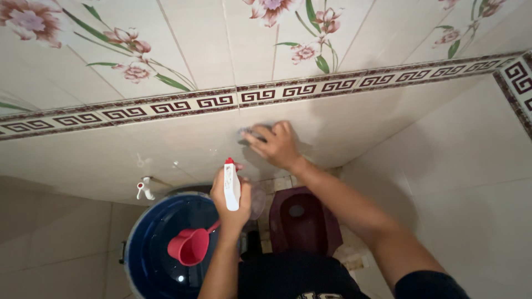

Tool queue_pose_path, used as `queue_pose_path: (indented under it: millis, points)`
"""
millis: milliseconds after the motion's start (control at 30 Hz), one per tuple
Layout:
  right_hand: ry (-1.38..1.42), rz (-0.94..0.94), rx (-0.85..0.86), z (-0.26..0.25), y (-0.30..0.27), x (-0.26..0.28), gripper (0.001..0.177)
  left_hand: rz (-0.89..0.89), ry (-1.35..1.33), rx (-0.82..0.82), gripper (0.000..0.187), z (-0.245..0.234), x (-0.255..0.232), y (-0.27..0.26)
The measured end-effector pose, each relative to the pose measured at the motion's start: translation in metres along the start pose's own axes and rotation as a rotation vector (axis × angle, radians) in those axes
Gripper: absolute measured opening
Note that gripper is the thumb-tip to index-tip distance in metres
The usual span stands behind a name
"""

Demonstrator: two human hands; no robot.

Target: The person is cleaning the bathroom wall tiles using a spray bottle and a brush. The person sprays the liquid onto the tiled surface and then scrubs the patterned tiles repeatedly with the brush.

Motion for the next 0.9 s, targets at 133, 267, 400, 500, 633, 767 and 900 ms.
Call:
queue_pose_path:
  millis: [133,267,400,500,633,767,900]
  points:
    - [-0.122,0.091,-0.226,-0.044,0.055,-0.019,0.065,0.108,0.005,-0.014,0.028,0.015,-0.003,0.0]
    - [-0.098,0.175,-0.409,-0.085,0.071,-0.058,0.07,0.188,-0.024,-0.015,0.03,0.03,-0.013,0.001]
    - [-0.046,0.099,-0.295,-0.05,0.025,-0.062,0.065,0.085,-0.07,0.046,0.029,0.04,-0.016,0.0]
    - [0.073,-0.009,0.091,-0.008,-0.032,-0.056,0.054,0.087,-0.039,0.044,0.028,0.043,-0.016,0.001]
    - [0.005,-0.063,0.152,-0.006,-0.065,-0.057,0.05,0.12,-0.028,0.046,0.028,0.048,-0.016,-0.001]
    - [-0.005,0.025,-0.045,-0.055,-0.026,-0.08,0.05,0.113,-0.069,0.072,0.03,0.061,-0.017,0.0]
    - [-0.05,0.255,-0.44,-0.137,0.032,-0.119,0.067,0.124,-0.027,0.102,0.029,0.08,-0.018,0.0]
Point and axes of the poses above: each hand's wrist, its own y-axis towards the middle knuckle, its own z-axis out of the palm, x = y × z, the point moved 4 cm from there along y, towards the middle knuckle, and after that the axes turned 10 degrees about y, right-handed, at the moved point
